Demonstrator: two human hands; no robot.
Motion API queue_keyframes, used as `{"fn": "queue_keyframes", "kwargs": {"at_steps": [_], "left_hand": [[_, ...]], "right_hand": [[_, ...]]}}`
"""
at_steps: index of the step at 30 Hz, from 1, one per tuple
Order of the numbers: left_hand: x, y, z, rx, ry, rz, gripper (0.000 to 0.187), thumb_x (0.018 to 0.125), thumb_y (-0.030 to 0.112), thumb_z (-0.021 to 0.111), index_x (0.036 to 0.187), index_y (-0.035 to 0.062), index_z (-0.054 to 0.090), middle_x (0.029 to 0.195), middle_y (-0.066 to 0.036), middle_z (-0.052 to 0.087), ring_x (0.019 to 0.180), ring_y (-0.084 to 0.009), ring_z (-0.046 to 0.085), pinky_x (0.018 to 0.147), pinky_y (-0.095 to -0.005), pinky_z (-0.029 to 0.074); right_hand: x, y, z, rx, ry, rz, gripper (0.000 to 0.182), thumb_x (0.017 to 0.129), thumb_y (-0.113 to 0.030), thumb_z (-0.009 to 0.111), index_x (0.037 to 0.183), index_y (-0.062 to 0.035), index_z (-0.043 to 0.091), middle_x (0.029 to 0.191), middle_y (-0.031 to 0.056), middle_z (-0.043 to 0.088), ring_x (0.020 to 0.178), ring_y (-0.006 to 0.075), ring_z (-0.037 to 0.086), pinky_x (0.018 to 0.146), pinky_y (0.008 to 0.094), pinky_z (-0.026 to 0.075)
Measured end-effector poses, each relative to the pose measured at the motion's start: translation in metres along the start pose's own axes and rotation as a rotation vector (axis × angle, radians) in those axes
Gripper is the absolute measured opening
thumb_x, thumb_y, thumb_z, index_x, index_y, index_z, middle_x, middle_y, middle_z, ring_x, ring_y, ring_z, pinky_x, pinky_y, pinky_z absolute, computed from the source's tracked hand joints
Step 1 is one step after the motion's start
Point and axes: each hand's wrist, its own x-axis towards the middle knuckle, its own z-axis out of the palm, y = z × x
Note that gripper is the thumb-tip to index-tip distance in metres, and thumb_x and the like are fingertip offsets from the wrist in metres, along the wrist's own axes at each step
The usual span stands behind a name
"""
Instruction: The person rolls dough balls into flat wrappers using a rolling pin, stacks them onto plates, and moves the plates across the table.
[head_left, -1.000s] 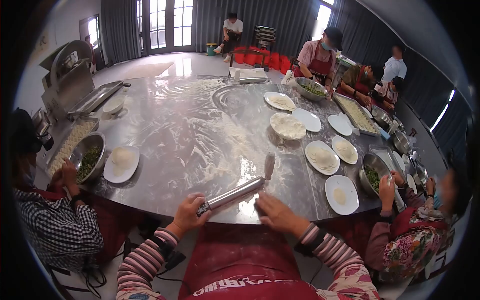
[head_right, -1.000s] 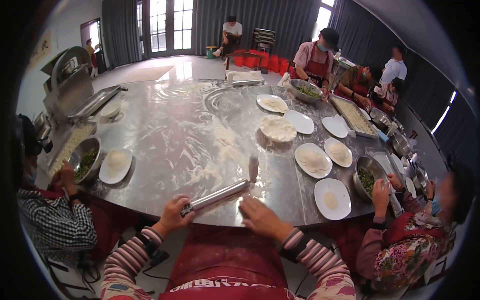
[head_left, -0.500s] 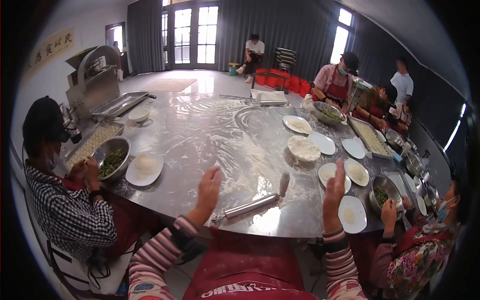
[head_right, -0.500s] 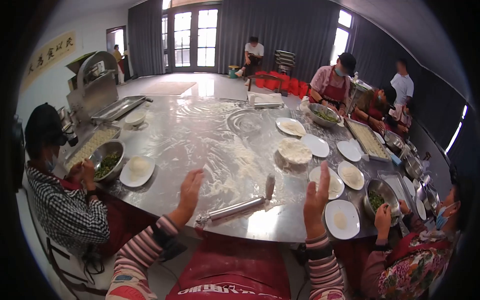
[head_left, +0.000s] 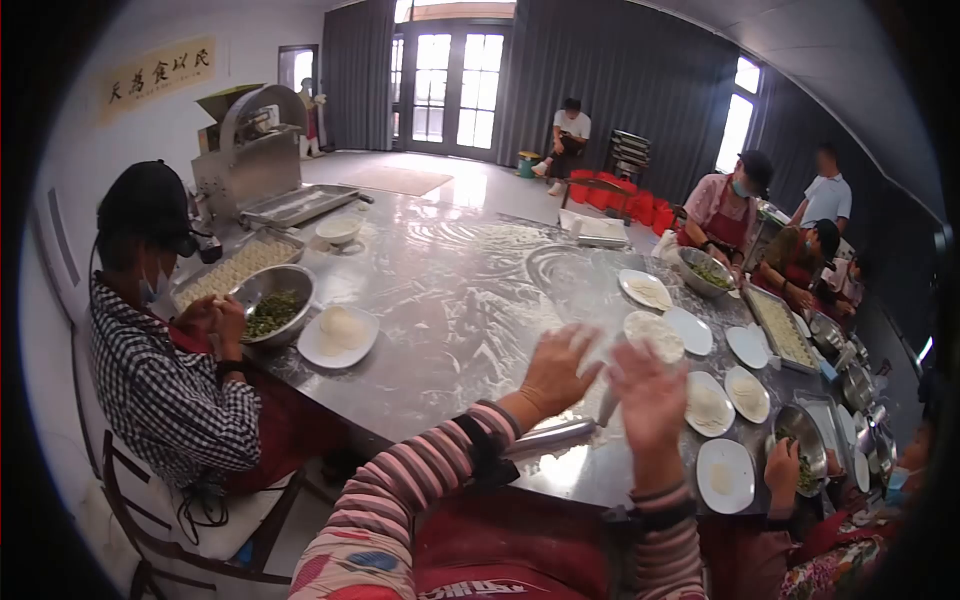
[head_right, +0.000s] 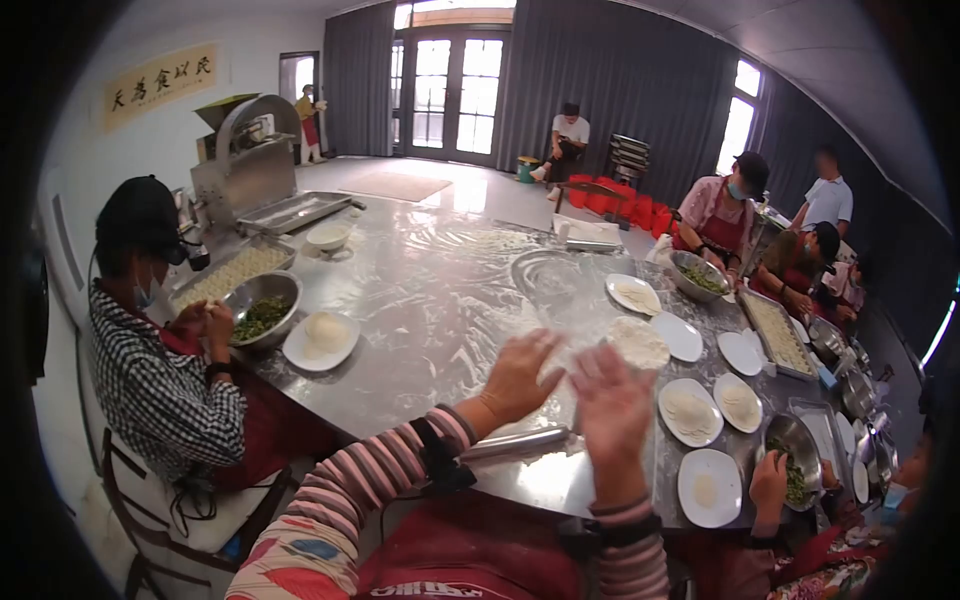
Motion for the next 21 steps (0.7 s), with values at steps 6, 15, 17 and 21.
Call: {"fn": "queue_keyframes", "kwargs": {"at_steps": [6,15,17,21], "left_hand": [[-0.068,-0.120,-0.091,-0.002,0.150,-0.318,0.026,0.081,0.016,0.061,0.103,0.0020,0.056,0.102,-0.018,0.058,0.086,-0.0323,0.060,0.076,-0.0390,0.049],[-0.178,-0.143,-0.120,0.251,-0.145,-0.104,0.014,0.077,0.017,0.064,0.081,0.0061,0.056,0.077,-0.013,0.056,0.070,-0.0325,0.056,0.063,-0.0408,0.045],[-0.182,-0.142,-0.117,0.259,-0.264,-0.014,0.016,0.077,0.019,0.064,0.079,0.0066,0.055,0.076,-0.012,0.054,0.070,-0.0325,0.055,0.063,-0.0415,0.044],[-0.181,-0.151,-0.109,0.243,-0.344,0.084,0.020,0.076,0.023,0.062,0.079,0.0053,0.053,0.078,-0.013,0.053,0.072,-0.0317,0.054,0.066,-0.0417,0.044]], "right_hand": [[-0.084,-0.045,-0.082,-1.438,0.435,-0.376,0.026,0.093,-0.017,0.047,0.109,0.0037,0.052,0.100,0.0099,0.054,0.094,0.0197,0.052,0.087,0.0303,0.041],[-0.156,-0.040,-0.124,-2.297,-0.194,-0.228,0.016,0.071,-0.012,0.057,0.081,-0.0025,0.050,0.080,0.0168,0.047,0.074,0.0358,0.046,0.070,0.0459,0.037],[-0.158,-0.038,-0.131,-2.290,-0.127,-0.243,0.015,0.068,-0.012,0.057,0.076,-0.0049,0.047,0.077,0.0158,0.046,0.073,0.0361,0.045,0.070,0.0463,0.036],[-0.153,-0.039,-0.143,-2.231,-0.166,-0.237,0.017,0.069,-0.015,0.056,0.077,-0.0042,0.046,0.076,0.0170,0.044,0.074,0.0369,0.044,0.068,0.0463,0.034]]}}
